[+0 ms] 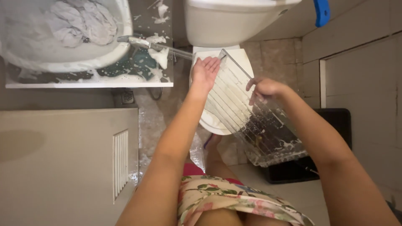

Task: Washing a large plastic refrigerator bin with soapy water and a sponge over a toilet.

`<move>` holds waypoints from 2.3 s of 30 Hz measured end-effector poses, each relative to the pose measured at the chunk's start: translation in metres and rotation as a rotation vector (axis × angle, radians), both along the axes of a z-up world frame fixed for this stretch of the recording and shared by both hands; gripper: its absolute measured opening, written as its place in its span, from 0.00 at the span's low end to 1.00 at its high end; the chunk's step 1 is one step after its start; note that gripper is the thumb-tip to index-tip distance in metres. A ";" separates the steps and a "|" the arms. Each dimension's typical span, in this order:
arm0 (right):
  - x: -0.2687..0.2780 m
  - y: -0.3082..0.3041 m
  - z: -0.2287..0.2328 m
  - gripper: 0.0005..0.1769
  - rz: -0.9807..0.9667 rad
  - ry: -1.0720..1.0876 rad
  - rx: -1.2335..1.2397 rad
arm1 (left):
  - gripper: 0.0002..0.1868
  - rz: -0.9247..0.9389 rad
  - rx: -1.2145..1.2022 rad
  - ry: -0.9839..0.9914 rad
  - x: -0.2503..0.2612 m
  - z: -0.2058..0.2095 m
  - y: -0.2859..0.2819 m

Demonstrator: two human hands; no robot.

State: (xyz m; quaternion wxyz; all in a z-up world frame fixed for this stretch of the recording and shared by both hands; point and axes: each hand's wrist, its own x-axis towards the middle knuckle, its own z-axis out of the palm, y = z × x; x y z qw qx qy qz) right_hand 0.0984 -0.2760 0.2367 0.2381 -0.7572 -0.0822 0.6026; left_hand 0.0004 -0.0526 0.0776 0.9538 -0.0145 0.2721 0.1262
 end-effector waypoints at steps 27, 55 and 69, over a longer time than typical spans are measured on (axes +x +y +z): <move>-0.051 0.034 0.046 0.40 -0.027 0.028 -0.109 | 0.28 -0.490 0.335 0.748 -0.070 -0.038 -0.077; -0.035 -0.029 0.048 0.20 -0.311 0.034 0.269 | 0.38 -0.318 1.059 0.839 -0.066 0.036 -0.079; -0.011 -0.090 0.018 0.27 -0.173 -0.141 0.417 | 0.32 0.003 0.375 0.657 -0.033 -0.078 0.019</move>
